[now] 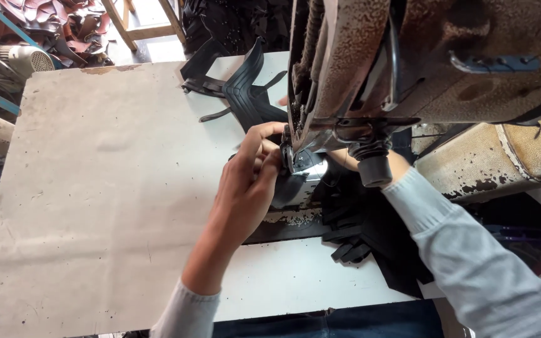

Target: Stitching black synthetic shoe upper components using an industrial sewing machine.

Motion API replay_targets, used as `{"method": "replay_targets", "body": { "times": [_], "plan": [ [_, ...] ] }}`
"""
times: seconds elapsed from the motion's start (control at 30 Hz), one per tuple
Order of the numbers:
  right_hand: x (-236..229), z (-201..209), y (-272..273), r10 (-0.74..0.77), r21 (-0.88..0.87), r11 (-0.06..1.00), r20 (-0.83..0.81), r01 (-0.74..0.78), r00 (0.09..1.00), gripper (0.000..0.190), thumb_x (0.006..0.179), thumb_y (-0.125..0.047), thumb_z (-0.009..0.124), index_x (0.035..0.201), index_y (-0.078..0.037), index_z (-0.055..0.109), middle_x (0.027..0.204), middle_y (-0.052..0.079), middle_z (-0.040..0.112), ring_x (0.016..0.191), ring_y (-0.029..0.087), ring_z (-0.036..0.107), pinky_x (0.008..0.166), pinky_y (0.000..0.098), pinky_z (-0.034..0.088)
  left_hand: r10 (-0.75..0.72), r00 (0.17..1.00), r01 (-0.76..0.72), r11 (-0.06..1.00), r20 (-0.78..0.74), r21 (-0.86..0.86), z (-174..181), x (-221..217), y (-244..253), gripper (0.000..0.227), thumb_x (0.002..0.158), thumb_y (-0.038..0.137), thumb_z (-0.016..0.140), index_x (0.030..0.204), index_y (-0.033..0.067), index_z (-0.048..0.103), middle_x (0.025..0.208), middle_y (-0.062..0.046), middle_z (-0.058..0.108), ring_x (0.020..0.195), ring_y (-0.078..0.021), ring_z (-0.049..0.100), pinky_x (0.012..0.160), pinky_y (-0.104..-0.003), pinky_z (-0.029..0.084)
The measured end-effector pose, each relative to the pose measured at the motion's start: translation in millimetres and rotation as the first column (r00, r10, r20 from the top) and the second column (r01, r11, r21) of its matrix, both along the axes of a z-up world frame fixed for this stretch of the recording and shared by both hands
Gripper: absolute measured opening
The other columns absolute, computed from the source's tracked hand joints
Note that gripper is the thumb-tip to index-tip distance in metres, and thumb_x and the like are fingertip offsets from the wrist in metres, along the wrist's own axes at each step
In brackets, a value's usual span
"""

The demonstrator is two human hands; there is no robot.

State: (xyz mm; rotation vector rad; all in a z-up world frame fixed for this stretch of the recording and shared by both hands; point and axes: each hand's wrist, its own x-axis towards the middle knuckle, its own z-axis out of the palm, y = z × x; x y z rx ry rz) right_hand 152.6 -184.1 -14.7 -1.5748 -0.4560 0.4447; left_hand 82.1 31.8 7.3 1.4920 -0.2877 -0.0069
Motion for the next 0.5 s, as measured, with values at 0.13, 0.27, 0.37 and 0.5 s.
{"method": "replay_targets", "body": {
  "times": [0.13, 0.27, 0.37, 0.5],
  "plan": [
    [-51, 21, -21, -0.146, -0.369, 0.84, 0.551, 0.397, 0.822, 0.018, 0.1, -0.014, 0.069, 0.11, 0.0, 0.07, 0.097, 0.008, 0.075, 0.085, 0.013, 0.072, 0.07, 0.0275, 0.058, -0.024, 0.999, 0.041, 0.886, -0.043, 0.461, 25, 5, 14, 0.037, 0.095, 0.004, 0.05, 0.129, 0.0166, 0.058, 0.066, 0.002, 0.056, 0.057, -0.0087, 0.048, 0.055, -0.027, 0.04],
    [-126, 25, -12, -0.294, -0.194, 0.933, 0.075, 0.303, 0.953, 0.043, 0.092, -0.013, 0.073, 0.133, -0.01, 0.061, 0.077, 0.0, 0.078, 0.061, 0.004, 0.071, 0.05, 0.0211, 0.056, -0.033, 0.737, -0.503, 0.64, 0.675, 0.581, 26, 13, 9, 0.036, 0.081, 0.005, 0.068, 0.114, 0.0141, 0.059, 0.087, 0.001, 0.067, 0.086, -0.0196, 0.058, 0.083, -0.041, 0.043],
    [-159, 16, 10, -0.331, -0.316, 0.903, -0.075, 0.293, 0.941, 0.02, 0.082, -0.01, 0.078, 0.099, -0.005, 0.068, 0.066, -0.001, 0.072, 0.055, 0.003, 0.061, 0.047, 0.0219, 0.048, 0.034, 0.45, -0.785, 0.492, 0.892, 0.377, 31, 10, -8, 0.035, 0.077, 0.012, 0.076, 0.108, 0.0131, 0.058, 0.098, -0.01, 0.065, 0.114, -0.0294, 0.054, 0.099, -0.048, 0.042],
    [-185, -36, 21, -0.374, -0.203, 0.921, -0.219, 0.333, 0.901, 0.017, 0.09, -0.009, 0.078, 0.087, 0.0, 0.064, 0.062, 0.0, 0.058, 0.055, 0.004, 0.049, 0.047, 0.0224, 0.036, 0.247, 0.653, -0.697, 0.566, 0.716, 0.44, 13, -29, -22, 0.015, 0.097, 0.004, 0.067, 0.111, 0.0071, 0.067, 0.093, -0.013, 0.065, 0.099, -0.0282, 0.059, 0.087, -0.039, 0.049]
  ]
}}
